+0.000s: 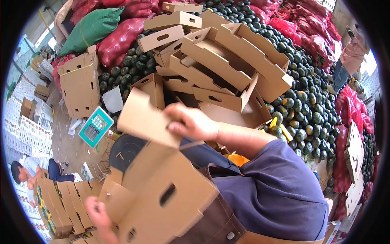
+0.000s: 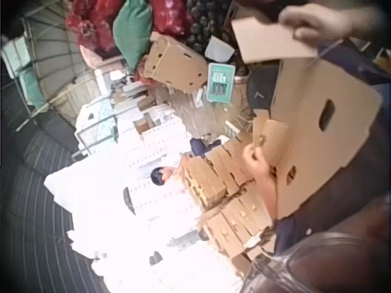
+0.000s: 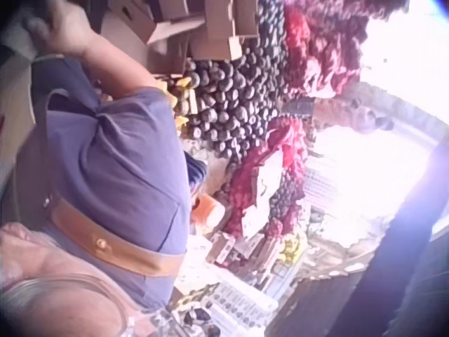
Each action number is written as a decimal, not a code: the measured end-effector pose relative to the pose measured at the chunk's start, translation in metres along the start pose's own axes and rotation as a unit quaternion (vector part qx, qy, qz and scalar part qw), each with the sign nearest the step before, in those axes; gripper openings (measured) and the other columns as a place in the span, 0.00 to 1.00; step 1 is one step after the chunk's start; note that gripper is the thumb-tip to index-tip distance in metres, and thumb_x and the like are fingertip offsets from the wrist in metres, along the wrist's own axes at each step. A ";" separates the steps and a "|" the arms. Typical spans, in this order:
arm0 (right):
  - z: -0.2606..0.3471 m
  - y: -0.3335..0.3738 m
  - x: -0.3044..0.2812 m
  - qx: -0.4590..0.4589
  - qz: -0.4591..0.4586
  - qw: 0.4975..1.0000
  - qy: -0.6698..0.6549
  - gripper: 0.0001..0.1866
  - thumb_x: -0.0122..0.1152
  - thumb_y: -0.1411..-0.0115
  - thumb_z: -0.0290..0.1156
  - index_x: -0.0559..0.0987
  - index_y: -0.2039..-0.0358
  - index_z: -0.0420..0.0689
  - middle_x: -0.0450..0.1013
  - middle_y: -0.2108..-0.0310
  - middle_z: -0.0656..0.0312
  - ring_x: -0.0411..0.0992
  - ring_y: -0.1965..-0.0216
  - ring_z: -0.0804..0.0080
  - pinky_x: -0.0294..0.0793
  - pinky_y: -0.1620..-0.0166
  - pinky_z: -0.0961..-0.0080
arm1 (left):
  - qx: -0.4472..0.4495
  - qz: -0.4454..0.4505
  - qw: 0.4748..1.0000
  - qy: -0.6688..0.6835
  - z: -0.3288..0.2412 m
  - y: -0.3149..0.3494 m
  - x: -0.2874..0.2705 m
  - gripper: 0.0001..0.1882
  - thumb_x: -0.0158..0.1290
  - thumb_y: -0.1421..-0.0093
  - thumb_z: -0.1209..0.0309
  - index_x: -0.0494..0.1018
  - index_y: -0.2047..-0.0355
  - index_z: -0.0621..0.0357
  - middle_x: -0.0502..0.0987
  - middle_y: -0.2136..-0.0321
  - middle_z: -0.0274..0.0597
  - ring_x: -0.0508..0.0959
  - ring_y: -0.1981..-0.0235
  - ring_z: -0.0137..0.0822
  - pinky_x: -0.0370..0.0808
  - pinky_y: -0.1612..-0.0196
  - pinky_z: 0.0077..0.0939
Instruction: The person repeatedly folds flat cardboard sheets into boxes by hand and stacks the assembled boxes.
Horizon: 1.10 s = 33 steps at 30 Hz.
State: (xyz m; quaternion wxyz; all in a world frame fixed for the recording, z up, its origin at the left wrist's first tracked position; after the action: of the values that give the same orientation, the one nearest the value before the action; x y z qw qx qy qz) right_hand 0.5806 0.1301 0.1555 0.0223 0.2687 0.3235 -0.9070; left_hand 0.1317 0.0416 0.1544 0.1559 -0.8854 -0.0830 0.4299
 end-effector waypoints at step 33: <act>0.022 0.022 0.097 -0.192 0.331 0.895 0.231 0.39 0.59 0.54 0.55 0.67 0.49 0.37 0.63 0.46 0.51 0.59 0.43 0.58 0.53 0.40 0.61 | 0.044 0.053 0.954 -0.292 -0.047 0.048 0.061 0.23 0.51 0.48 0.68 0.65 0.52 0.61 0.68 0.54 0.48 0.64 0.46 0.45 0.50 0.39 0.44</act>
State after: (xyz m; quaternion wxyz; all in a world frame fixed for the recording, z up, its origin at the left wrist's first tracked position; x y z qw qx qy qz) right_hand 0.4918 0.1127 0.1088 0.2968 0.5529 0.3795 -0.6799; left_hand 0.2066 0.0044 0.1203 0.1408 -0.7166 -0.0589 0.6806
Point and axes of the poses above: each hand's wrist, its own y-axis away from the middle knuckle, its own x-axis out of the palm, z = x × y, the point moved 4 cm from there along -y, towards the middle knuckle
